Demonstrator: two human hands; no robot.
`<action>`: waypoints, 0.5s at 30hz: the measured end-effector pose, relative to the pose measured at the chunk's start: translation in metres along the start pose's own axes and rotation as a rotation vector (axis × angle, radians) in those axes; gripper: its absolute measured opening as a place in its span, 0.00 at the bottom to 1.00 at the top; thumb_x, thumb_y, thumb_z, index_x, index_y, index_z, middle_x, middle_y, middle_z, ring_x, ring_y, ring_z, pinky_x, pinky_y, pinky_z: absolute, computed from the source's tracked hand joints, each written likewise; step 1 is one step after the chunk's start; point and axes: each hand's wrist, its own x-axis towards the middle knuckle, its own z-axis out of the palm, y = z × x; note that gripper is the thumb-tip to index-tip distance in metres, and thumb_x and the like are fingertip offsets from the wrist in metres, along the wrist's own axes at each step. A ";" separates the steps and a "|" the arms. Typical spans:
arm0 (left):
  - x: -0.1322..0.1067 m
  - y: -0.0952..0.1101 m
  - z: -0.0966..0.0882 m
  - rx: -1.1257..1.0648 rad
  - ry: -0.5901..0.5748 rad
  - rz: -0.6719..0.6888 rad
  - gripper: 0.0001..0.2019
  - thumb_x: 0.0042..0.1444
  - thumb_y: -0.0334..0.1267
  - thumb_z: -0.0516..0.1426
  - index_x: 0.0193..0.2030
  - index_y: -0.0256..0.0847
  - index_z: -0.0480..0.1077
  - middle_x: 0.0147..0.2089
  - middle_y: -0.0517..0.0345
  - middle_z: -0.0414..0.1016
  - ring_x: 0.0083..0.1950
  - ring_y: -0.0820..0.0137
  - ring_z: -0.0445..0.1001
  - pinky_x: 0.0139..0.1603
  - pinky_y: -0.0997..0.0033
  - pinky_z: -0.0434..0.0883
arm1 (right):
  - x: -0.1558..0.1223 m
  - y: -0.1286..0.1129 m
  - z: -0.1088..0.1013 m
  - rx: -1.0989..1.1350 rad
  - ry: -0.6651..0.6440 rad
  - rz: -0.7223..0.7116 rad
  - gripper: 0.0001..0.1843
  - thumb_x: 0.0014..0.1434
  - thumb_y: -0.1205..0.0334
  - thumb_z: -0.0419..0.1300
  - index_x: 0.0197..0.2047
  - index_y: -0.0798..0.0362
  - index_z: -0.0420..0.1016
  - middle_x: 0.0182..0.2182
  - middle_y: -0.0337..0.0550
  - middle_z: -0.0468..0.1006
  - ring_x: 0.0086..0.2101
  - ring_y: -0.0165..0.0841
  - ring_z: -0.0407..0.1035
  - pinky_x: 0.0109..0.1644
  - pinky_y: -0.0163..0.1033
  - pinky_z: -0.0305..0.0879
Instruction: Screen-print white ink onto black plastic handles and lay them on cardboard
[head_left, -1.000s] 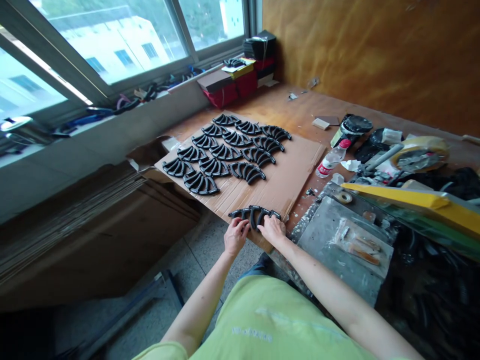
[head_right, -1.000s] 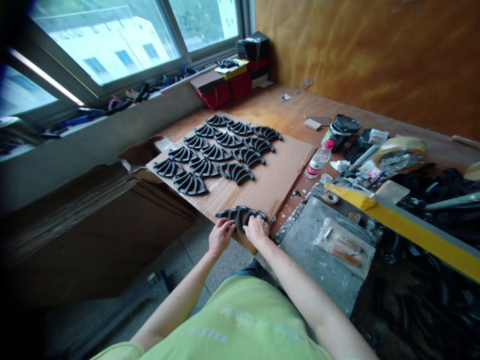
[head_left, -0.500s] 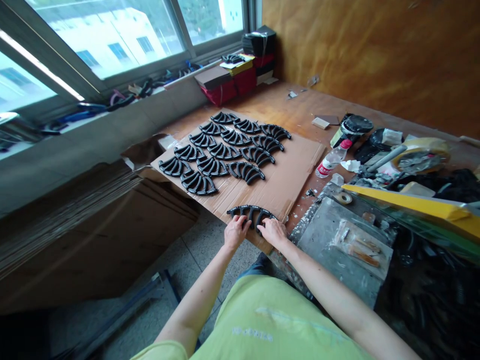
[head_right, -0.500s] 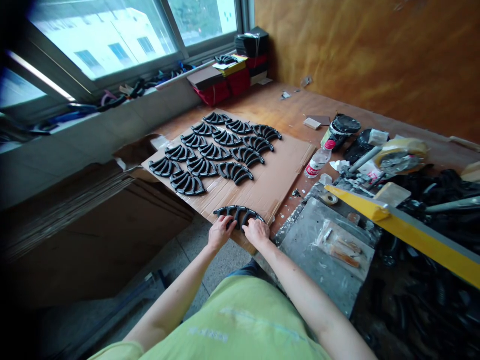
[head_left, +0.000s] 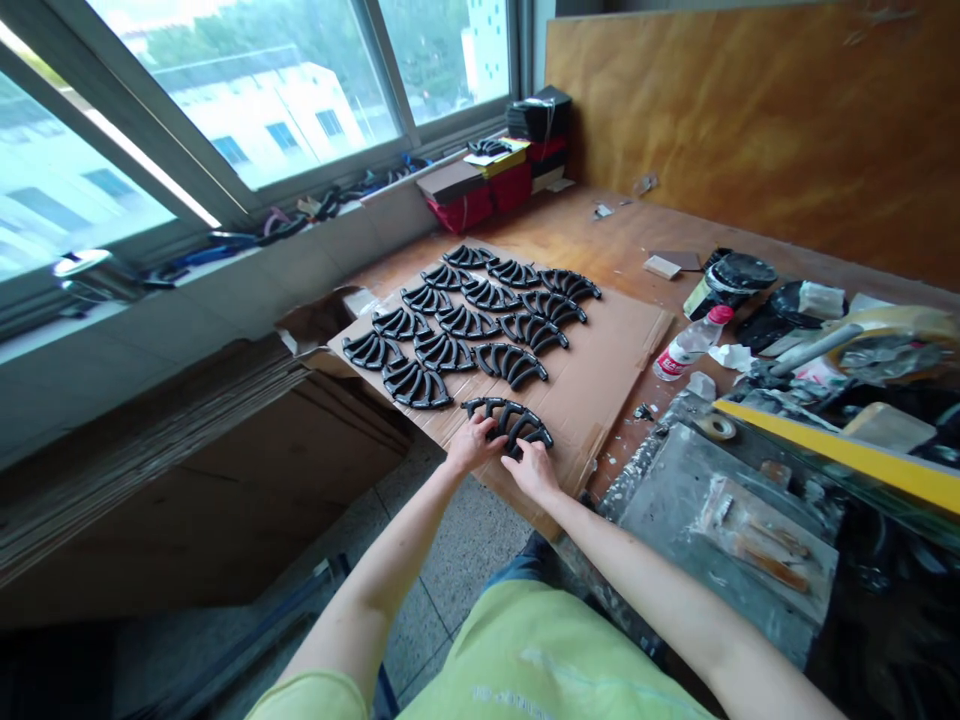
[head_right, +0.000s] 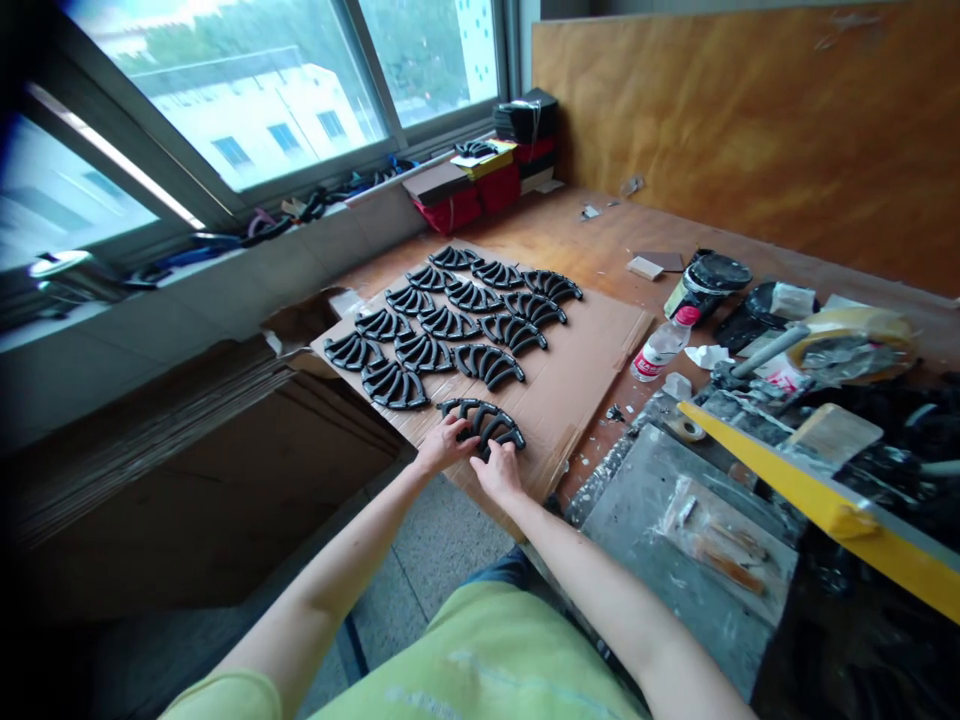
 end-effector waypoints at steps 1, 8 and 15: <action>0.012 -0.010 -0.009 0.004 -0.019 0.005 0.20 0.56 0.55 0.55 0.49 0.46 0.71 0.48 0.54 0.68 0.45 0.66 0.73 0.46 0.71 0.68 | 0.010 -0.007 0.003 0.011 -0.004 -0.010 0.29 0.56 0.53 0.60 0.58 0.60 0.69 0.48 0.58 0.72 0.47 0.38 0.70 0.54 0.37 0.62; 0.059 -0.051 -0.037 0.047 -0.071 -0.086 0.19 0.54 0.50 0.57 0.51 0.46 0.71 0.49 0.53 0.69 0.46 0.66 0.74 0.50 0.71 0.68 | 0.071 -0.040 0.016 0.052 -0.111 -0.021 0.32 0.55 0.51 0.61 0.59 0.59 0.67 0.53 0.58 0.69 0.49 0.38 0.69 0.54 0.37 0.62; 0.042 -0.045 -0.033 0.110 0.082 -0.076 0.26 0.58 0.48 0.53 0.62 0.39 0.62 0.60 0.41 0.62 0.53 0.60 0.71 0.53 0.64 0.67 | 0.061 -0.043 0.006 0.175 -0.121 -0.095 0.29 0.52 0.57 0.64 0.57 0.54 0.69 0.52 0.51 0.73 0.50 0.38 0.69 0.53 0.38 0.63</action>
